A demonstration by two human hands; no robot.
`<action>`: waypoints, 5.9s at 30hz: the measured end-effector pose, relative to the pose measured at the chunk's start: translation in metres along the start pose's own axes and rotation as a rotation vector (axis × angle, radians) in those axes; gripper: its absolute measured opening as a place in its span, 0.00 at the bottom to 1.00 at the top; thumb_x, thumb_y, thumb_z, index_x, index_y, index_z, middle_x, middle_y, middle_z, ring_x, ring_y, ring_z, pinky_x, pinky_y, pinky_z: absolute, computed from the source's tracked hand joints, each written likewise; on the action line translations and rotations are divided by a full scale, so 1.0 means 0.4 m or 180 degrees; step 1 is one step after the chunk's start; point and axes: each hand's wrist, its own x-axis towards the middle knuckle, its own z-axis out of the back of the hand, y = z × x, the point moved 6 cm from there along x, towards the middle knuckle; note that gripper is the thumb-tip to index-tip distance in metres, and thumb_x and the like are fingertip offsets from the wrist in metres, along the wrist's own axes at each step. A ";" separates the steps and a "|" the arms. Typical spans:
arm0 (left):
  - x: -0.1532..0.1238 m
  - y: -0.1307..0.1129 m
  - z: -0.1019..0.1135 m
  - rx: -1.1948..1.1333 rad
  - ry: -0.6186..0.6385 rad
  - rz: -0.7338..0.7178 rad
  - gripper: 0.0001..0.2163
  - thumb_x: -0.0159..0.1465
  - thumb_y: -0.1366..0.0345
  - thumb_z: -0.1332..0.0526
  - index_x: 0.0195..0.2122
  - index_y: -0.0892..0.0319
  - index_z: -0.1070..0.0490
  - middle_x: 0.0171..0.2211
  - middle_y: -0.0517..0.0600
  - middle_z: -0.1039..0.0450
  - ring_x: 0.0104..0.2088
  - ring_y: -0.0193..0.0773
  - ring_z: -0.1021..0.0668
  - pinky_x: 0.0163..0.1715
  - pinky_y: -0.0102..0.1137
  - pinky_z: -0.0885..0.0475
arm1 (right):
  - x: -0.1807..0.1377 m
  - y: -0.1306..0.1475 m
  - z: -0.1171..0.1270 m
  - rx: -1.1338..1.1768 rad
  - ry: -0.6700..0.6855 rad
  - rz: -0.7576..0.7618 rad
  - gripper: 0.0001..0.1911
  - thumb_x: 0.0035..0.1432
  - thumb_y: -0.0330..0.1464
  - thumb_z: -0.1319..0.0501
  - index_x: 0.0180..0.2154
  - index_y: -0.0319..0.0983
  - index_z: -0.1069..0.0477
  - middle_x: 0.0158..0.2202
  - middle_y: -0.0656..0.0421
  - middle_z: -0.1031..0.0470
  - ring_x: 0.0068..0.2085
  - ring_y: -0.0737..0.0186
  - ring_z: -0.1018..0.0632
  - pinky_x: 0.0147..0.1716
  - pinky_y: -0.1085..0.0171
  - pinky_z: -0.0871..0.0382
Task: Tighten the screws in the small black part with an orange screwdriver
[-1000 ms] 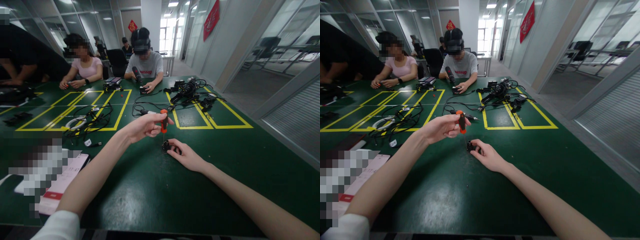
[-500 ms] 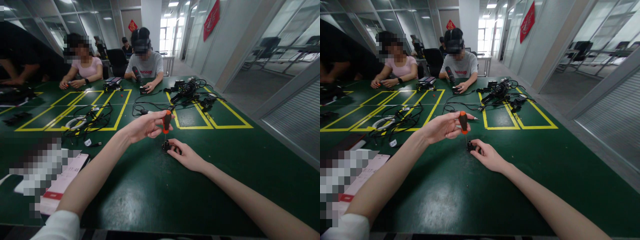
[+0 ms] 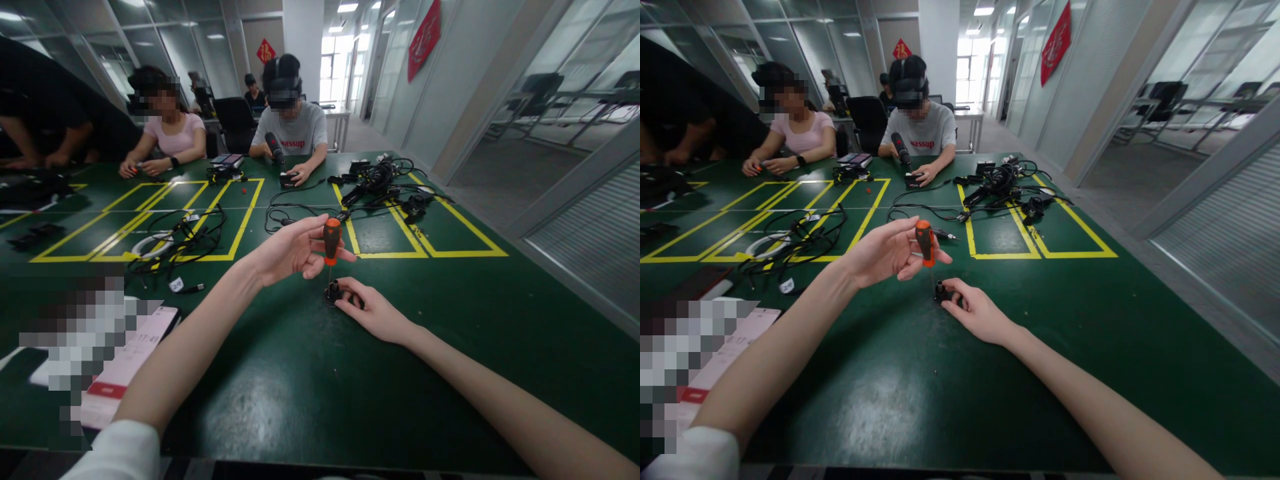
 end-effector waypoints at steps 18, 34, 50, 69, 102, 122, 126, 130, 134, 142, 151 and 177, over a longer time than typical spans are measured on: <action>-0.001 0.001 0.005 0.0126 0.0054 -0.0106 0.24 0.60 0.44 0.32 0.40 0.64 0.25 0.44 0.61 0.19 0.25 0.31 0.28 0.25 0.28 0.32 | -0.001 0.005 0.002 -0.0039 -0.0010 -0.0009 0.18 0.67 0.38 0.41 0.55 0.39 0.32 0.32 0.61 0.29 0.29 0.64 0.31 0.30 0.64 0.36; -0.004 -0.003 0.005 0.0188 0.0008 -0.0196 0.23 0.61 0.45 0.33 0.40 0.63 0.26 0.43 0.57 0.21 0.23 0.28 0.30 0.21 0.26 0.37 | 0.001 -0.001 -0.001 -0.0011 0.0007 -0.0007 0.18 0.67 0.38 0.40 0.56 0.39 0.31 0.32 0.61 0.28 0.29 0.64 0.31 0.30 0.64 0.36; -0.004 -0.002 0.007 0.0237 -0.0128 -0.0131 0.22 0.61 0.48 0.32 0.45 0.64 0.24 0.37 0.53 0.24 0.22 0.26 0.33 0.18 0.25 0.44 | 0.000 0.005 0.002 -0.0038 -0.0020 0.0025 0.17 0.67 0.37 0.41 0.55 0.39 0.31 0.32 0.61 0.28 0.29 0.64 0.30 0.30 0.64 0.35; -0.003 -0.004 -0.002 0.0130 -0.0113 -0.0081 0.23 0.63 0.49 0.34 0.49 0.63 0.25 0.38 0.54 0.22 0.21 0.27 0.33 0.18 0.25 0.44 | -0.001 -0.002 0.002 -0.0065 -0.0065 0.0049 0.17 0.67 0.37 0.39 0.55 0.40 0.30 0.32 0.61 0.27 0.29 0.64 0.30 0.30 0.65 0.34; 0.003 -0.002 0.005 0.0082 -0.0027 -0.0088 0.24 0.65 0.42 0.39 0.40 0.64 0.26 0.43 0.60 0.19 0.21 0.28 0.30 0.20 0.27 0.36 | -0.002 0.009 0.003 -0.0038 0.0008 0.0027 0.17 0.68 0.37 0.41 0.55 0.39 0.31 0.33 0.60 0.27 0.30 0.64 0.29 0.31 0.64 0.35; 0.002 -0.001 0.006 0.0150 -0.0060 -0.0092 0.26 0.63 0.40 0.38 0.39 0.64 0.26 0.38 0.57 0.21 0.20 0.28 0.31 0.18 0.25 0.42 | -0.001 0.007 0.002 -0.0004 -0.0002 0.0006 0.18 0.67 0.38 0.41 0.55 0.38 0.31 0.32 0.61 0.28 0.28 0.65 0.31 0.30 0.64 0.36; 0.005 -0.001 0.005 0.0013 -0.0053 -0.0024 0.23 0.67 0.43 0.41 0.38 0.63 0.29 0.40 0.60 0.19 0.19 0.28 0.31 0.19 0.26 0.40 | 0.000 0.007 0.002 0.0003 -0.0011 -0.0016 0.17 0.66 0.37 0.40 0.55 0.39 0.31 0.31 0.62 0.28 0.28 0.65 0.30 0.30 0.65 0.36; 0.003 -0.008 0.001 0.0020 -0.0079 -0.0126 0.19 0.66 0.48 0.38 0.39 0.62 0.29 0.36 0.56 0.20 0.17 0.25 0.35 0.18 0.25 0.44 | -0.001 0.010 0.003 -0.0025 -0.0004 -0.0030 0.17 0.66 0.37 0.40 0.55 0.38 0.30 0.32 0.61 0.27 0.28 0.64 0.30 0.30 0.65 0.35; 0.000 -0.010 0.000 0.0105 -0.0113 -0.0163 0.23 0.62 0.48 0.33 0.45 0.65 0.25 0.36 0.55 0.22 0.20 0.26 0.35 0.19 0.25 0.46 | -0.001 0.013 0.004 -0.0048 0.0002 -0.0031 0.18 0.67 0.37 0.40 0.55 0.38 0.30 0.32 0.61 0.28 0.28 0.64 0.30 0.29 0.65 0.35; -0.002 -0.003 0.006 0.0195 -0.0158 -0.0195 0.23 0.57 0.45 0.29 0.39 0.63 0.25 0.41 0.54 0.22 0.22 0.24 0.35 0.19 0.24 0.46 | -0.002 0.012 0.004 -0.0038 0.0016 -0.0044 0.17 0.67 0.38 0.41 0.55 0.38 0.31 0.33 0.60 0.27 0.30 0.64 0.30 0.30 0.64 0.35; 0.001 -0.001 0.000 0.0076 -0.0042 -0.0004 0.22 0.66 0.44 0.40 0.37 0.63 0.29 0.39 0.59 0.19 0.20 0.30 0.28 0.19 0.27 0.36 | -0.003 0.011 0.006 -0.0062 0.0010 -0.0001 0.17 0.67 0.37 0.40 0.55 0.40 0.31 0.33 0.61 0.27 0.29 0.64 0.30 0.30 0.64 0.34; 0.001 -0.007 0.002 0.0110 -0.0109 -0.0081 0.21 0.66 0.45 0.39 0.39 0.62 0.29 0.37 0.57 0.20 0.20 0.27 0.33 0.20 0.26 0.40 | -0.003 0.006 0.004 -0.0007 0.0032 -0.0032 0.17 0.67 0.38 0.41 0.55 0.40 0.31 0.33 0.61 0.27 0.30 0.64 0.30 0.30 0.64 0.35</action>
